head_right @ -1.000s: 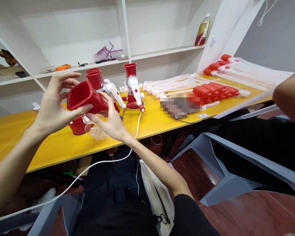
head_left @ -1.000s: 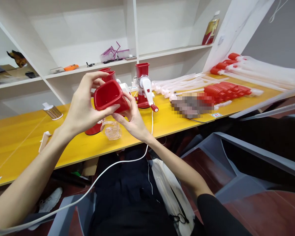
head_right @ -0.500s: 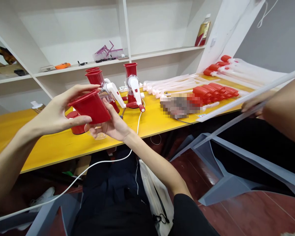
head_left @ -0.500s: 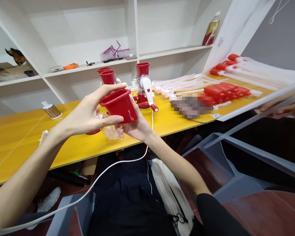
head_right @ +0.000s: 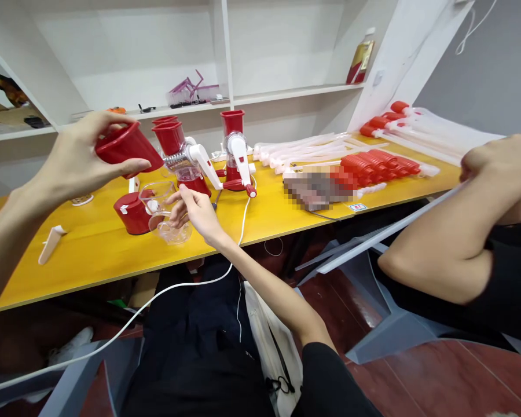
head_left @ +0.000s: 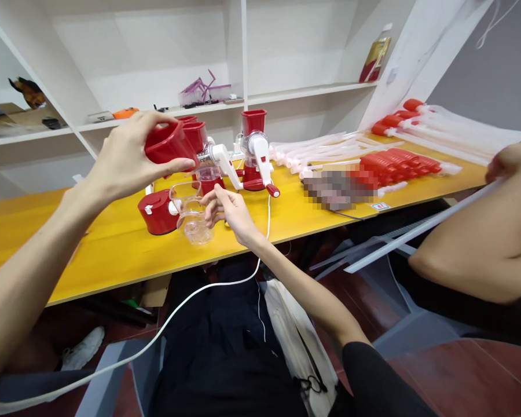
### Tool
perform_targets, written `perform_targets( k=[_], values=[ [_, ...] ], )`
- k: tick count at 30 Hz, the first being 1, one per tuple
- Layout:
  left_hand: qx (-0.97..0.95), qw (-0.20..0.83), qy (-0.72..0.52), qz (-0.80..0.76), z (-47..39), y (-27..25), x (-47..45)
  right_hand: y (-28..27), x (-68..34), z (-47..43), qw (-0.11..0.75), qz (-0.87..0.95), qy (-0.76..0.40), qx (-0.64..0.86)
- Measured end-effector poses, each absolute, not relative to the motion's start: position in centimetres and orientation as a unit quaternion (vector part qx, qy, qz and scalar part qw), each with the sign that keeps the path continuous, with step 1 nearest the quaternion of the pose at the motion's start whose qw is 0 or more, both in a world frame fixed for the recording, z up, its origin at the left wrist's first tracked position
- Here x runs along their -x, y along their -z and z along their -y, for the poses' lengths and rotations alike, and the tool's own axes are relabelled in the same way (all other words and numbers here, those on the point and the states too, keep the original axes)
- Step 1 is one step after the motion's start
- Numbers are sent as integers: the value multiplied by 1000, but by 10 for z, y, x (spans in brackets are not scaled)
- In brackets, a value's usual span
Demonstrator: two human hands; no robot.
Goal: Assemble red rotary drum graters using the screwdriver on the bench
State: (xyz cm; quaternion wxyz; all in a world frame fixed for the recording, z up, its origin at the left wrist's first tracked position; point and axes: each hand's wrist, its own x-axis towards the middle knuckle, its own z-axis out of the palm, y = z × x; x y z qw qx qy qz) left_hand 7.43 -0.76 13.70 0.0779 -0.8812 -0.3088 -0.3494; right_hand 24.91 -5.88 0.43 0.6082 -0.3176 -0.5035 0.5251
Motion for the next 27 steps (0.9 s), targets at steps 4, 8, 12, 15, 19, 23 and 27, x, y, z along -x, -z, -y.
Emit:
perform_targets(
  k=[4,8,12,15,19,23,27],
  values=[
    [874,96,285,381,-8,-128,-68,4,-248,51,632,529,-453,340],
    [878,113,234,403,-7,-117,-69,11,-245,48,625,560,-426,338],
    [882,100,210,409,-8,-110,-70,13,-245,47,618,568,-423,340],
    [883,95,192,417,-13,-103,-70,13,-245,46,618,570,-421,341],
    [893,46,203,399,-21,-92,-67,15,-246,45,635,568,-385,355],
    [901,8,233,366,-27,-81,-63,19,-247,41,636,580,-345,375],
    [912,-20,212,350,-29,-65,-66,23,-246,38,634,581,-329,390]
  ],
)
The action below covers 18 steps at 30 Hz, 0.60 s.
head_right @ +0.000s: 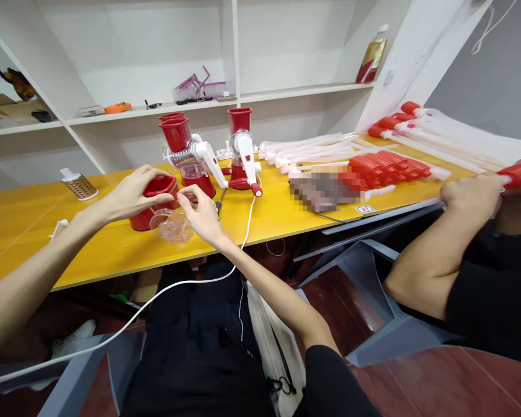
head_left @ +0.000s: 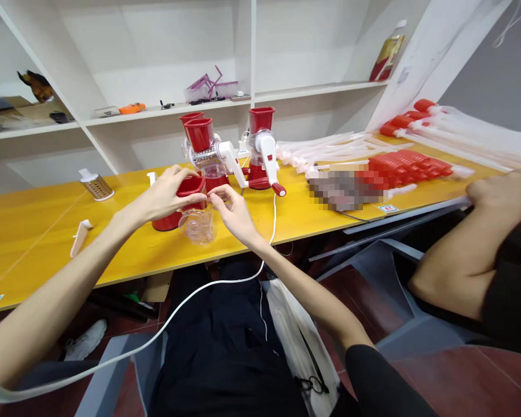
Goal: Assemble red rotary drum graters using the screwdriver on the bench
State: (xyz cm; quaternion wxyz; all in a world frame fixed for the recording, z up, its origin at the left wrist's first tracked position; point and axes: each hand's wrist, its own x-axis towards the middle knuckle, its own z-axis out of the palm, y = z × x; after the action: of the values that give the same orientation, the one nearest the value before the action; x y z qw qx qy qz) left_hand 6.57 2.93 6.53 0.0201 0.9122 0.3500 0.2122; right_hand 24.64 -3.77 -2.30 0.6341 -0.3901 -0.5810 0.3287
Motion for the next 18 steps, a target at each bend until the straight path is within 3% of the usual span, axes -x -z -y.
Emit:
perform_targets(
  k=[5,12,18],
  values=[
    [-906,48,-230,-353,-27,-49,-74,26,-247,35,643,586,-288,401],
    [-886,-8,-224,-406,-9,-48,-94,29,-252,30,658,574,-270,406],
    [-852,56,-321,-410,-10,-33,-112,34,-254,28,625,624,-249,398]
  ],
)
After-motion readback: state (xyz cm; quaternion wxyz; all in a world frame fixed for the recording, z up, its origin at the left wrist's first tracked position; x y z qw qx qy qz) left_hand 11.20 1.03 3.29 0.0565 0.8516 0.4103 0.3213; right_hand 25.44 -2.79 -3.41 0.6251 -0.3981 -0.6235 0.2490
